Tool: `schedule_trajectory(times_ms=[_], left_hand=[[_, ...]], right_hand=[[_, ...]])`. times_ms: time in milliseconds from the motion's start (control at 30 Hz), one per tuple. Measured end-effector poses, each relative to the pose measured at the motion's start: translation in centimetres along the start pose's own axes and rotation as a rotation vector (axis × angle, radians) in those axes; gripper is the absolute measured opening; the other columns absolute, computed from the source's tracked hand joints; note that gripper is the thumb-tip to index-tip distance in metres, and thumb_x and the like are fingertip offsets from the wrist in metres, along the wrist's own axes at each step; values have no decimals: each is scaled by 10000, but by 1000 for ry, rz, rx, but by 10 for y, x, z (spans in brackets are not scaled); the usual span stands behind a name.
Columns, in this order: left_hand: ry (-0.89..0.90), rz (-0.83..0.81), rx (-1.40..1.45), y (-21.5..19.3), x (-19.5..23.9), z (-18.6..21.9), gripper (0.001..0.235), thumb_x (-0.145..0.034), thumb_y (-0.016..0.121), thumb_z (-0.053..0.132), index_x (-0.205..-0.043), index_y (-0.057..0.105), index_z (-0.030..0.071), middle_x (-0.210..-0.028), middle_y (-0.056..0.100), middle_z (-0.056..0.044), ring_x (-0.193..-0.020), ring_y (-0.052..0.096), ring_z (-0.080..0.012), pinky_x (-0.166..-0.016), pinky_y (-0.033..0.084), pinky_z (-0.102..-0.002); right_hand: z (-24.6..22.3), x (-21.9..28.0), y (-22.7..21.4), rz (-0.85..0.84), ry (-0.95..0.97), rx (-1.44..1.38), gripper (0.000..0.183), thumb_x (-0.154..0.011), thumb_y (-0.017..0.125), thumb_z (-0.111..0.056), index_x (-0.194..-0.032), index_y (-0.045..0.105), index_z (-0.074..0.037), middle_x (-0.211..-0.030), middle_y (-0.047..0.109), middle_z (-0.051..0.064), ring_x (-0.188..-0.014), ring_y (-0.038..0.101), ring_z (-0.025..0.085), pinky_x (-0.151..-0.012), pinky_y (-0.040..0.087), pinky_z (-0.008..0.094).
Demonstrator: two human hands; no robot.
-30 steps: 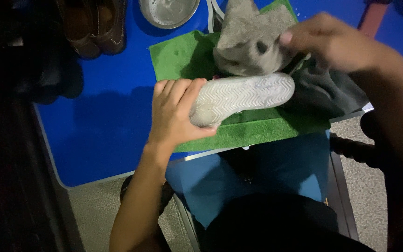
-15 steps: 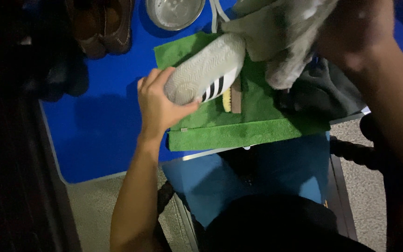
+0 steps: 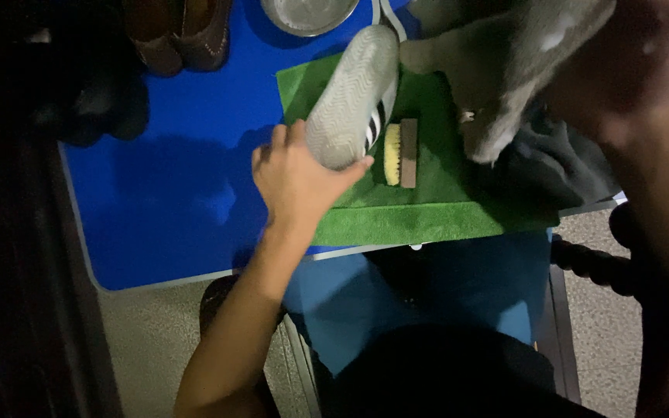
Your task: The person cleans a white sneaker with black stripes using a brush and a cloth. They scrub the sole and sides of the shoe, wipe it with a cloth, and continue brushing different areas of the shoe.
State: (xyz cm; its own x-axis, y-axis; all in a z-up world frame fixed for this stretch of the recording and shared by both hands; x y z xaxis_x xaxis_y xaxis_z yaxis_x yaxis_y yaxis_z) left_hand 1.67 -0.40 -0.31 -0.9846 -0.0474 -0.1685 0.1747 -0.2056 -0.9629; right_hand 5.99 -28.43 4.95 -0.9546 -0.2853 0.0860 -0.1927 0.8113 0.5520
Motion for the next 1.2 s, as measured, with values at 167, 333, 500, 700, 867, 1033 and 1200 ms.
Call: schedule_trajectory(times_ms=[167,333,500,700,867,1033,1200], left_hand=[[225,168,181,-20,11,17,1066,-675,565,789,-1374,341,16,-1191,586,-160,-1050,584,-322,-892,419,-471],[561,39,632,-6,47,47,752,-889,605,449,-1395,291,-10,-1441,367,-181,-1329,435,-342,-1155,370,-420],[661,-80,991,9,68,61,150,-917,476,-10,-1061,464,-51,-951,537,-191,-872,558,-357,-841,458,-411],[149,-39,1118,-1,62,52,113,-947,353,112,-936,439,39,-751,526,-169,-692,523,-430,-646,385,-451],[2,-57,1305,-12,55,46,315,-942,352,288,-678,353,118,-619,337,-25,-620,332,-162,-586,280,-369],[206,-86,1400,-16,50,48,429,-824,514,445,-1017,489,62,-910,541,-79,-853,541,-203,-785,456,-324],[370,43,1250,-51,72,56,262,-858,468,224,-1013,412,21,-996,509,-176,-932,526,-299,-876,438,-384]], right_hand=[[27,12,1,-166,37,-91,220,-984,527,-274,-1065,642,-104,-1116,624,63,-1101,595,215,-1040,426,361],[51,29,6,-241,315,700,223,-915,468,-280,-836,570,-99,-752,542,18,-666,506,117,-615,420,281],[38,37,-8,-748,380,999,369,-870,483,-351,-763,725,-94,-638,682,7,-604,642,86,-582,506,272],[41,25,51,-597,-262,1287,393,-798,551,-159,-1137,530,40,-1258,545,239,-1220,535,372,-1039,436,487],[75,32,50,-727,-200,1238,209,-905,429,-211,-823,507,-36,-806,546,142,-738,529,334,-716,433,413],[80,79,41,-407,-448,1481,260,-899,375,-213,-1059,548,-102,-769,496,80,-642,509,283,-564,379,390],[48,87,94,-636,-1078,1007,249,-946,378,-91,-900,581,46,-786,595,187,-616,555,284,-525,387,350]])
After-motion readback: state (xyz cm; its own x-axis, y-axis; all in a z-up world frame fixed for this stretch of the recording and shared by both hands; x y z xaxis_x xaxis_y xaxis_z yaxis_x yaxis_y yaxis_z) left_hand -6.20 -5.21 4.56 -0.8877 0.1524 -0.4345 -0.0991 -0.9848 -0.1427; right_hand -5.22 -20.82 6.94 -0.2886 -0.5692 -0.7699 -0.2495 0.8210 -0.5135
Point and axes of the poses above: each hand's wrist, its own x-axis away from the middle knuckle, its own y-axis out of the palm, z = x × y, the point moved 3 cm from there along -x, towards the middle knuckle
